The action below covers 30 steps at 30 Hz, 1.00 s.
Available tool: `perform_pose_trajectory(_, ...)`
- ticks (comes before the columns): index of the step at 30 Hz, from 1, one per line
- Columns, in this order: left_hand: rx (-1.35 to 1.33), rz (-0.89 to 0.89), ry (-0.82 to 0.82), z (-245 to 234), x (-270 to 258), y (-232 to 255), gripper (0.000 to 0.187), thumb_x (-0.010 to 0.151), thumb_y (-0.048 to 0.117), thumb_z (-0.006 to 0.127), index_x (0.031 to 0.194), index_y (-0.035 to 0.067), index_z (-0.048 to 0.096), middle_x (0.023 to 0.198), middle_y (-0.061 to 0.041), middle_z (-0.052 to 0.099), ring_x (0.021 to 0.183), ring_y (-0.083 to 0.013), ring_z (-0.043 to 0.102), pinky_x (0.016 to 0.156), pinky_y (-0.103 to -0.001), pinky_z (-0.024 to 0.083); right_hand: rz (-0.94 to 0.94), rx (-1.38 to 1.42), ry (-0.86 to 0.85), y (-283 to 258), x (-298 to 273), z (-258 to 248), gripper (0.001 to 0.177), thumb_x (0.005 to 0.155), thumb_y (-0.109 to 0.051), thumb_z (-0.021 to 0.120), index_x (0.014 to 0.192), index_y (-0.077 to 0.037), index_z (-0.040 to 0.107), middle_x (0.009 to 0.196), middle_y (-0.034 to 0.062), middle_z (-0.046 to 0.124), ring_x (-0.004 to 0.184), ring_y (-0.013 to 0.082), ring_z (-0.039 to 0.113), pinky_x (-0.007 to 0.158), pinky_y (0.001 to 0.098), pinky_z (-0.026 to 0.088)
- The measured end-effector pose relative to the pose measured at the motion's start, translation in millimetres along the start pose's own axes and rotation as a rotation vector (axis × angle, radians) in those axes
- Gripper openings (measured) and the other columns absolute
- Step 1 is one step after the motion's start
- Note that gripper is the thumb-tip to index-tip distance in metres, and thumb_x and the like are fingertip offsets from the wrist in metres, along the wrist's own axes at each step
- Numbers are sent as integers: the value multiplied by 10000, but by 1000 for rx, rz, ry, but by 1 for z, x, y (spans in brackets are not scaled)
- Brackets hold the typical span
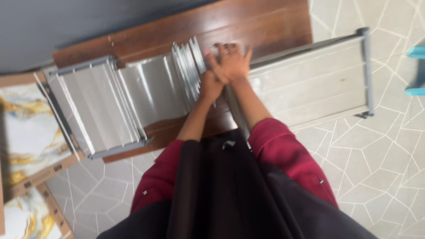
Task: The person assembles a metal frame structure on a wooden table. They insert metal rods into the frame, attach a fabric sheet, and secure the components using an Allen key.
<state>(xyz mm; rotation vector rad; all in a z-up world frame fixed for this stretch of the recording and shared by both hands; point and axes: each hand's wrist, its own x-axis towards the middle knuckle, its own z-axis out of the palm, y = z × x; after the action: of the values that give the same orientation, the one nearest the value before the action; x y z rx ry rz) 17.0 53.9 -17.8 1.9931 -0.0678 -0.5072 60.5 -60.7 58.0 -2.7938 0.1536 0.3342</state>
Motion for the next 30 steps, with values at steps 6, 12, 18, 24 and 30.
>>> perform_pose_trajectory(6,208,-10,246,-26,18,52,277,910,34,616,1149,129,719,1089,-176,726,1020,-364,703,881,-460,541,-78,738,260,19,-26,-32,295,1086,-310,527,1222,-96,677,1225,124,682,1199,313,631,1066,433,487)
perform_pose_trajectory(12,149,251,284,41,41,129,164,943,90,654,1098,138,683,1105,-100,708,1056,-322,680,929,-432,531,-55,821,438,128,-73,-74,118,1015,-32,634,1095,-32,721,1078,145,704,1021,276,697,910,359,546)
perform_pose_trajectory(18,114,170,27,164,65,201,142,944,205,637,1069,162,687,1101,-60,713,1028,-279,686,892,-408,531,385,1389,525,281,-84,-82,137,1062,-95,556,1020,-44,676,1027,45,723,867,127,693,816,284,571)
perform_pose_trajectory(24,337,88,2,240,96,211,284,940,324,581,1142,152,681,1131,-88,716,1068,-308,671,904,-505,440,393,1051,355,373,-68,-59,166,991,-33,606,1104,-40,727,1025,95,717,869,155,702,745,280,557)
perform_pose_trajectory(30,192,-22,-131,235,109,189,410,1006,441,563,1173,107,733,1135,-162,741,1097,-355,693,943,-419,517,13,956,167,368,-46,-36,271,895,20,689,1149,-47,754,1165,137,700,975,199,725,804,288,618)
